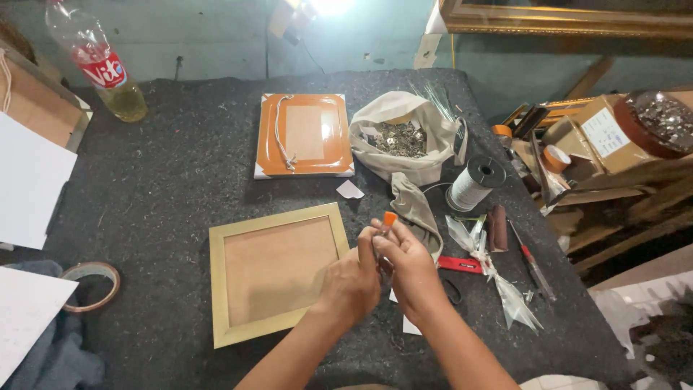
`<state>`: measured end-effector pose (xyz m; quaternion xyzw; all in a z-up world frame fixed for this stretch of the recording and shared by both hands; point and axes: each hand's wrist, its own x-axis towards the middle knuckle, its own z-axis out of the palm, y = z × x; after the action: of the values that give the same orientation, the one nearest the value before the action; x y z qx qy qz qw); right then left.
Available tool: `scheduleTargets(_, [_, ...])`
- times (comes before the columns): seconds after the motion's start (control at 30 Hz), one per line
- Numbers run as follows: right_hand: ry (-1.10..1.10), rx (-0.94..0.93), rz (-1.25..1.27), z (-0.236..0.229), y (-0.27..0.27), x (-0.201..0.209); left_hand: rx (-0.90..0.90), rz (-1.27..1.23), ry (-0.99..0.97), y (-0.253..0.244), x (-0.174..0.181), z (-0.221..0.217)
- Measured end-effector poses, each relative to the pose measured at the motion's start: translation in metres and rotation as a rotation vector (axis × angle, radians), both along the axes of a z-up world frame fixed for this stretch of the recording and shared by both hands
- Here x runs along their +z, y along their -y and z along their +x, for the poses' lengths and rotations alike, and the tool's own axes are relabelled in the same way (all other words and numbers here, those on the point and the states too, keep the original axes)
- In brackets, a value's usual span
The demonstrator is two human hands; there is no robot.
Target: Applying protective white strips to the edges of picture frames and trimming them with a utility knife
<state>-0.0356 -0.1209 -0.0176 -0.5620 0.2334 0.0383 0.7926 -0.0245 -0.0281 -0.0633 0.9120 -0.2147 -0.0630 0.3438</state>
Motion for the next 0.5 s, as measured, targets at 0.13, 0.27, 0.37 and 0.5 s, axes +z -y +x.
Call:
scheduleTargets(0.13, [-0.020, -0.005, 0.057, 0.019, 0.012, -0.080, -0.103, 0.026, -0.201, -0.017, 0.013, 0.013])
scheduleTargets(0.27, [-0.142, -0.002, -0.110, 0.056, 0.027, -0.136, 0.012, 0.009, -0.089, -0.050, -0.030, 0.066])
scheduleTargets(0.37, [-0.143, 0.067, -0.579, 0.091, 0.040, -0.141, 0.167, 0.250, 0.105, -0.073, -0.095, 0.120])
scheduleTargets(0.5, [-0.123, 0.148, -1.129, 0.141, 0.036, -0.159, 0.168, 0.453, 0.100, -0.082, -0.099, 0.138])
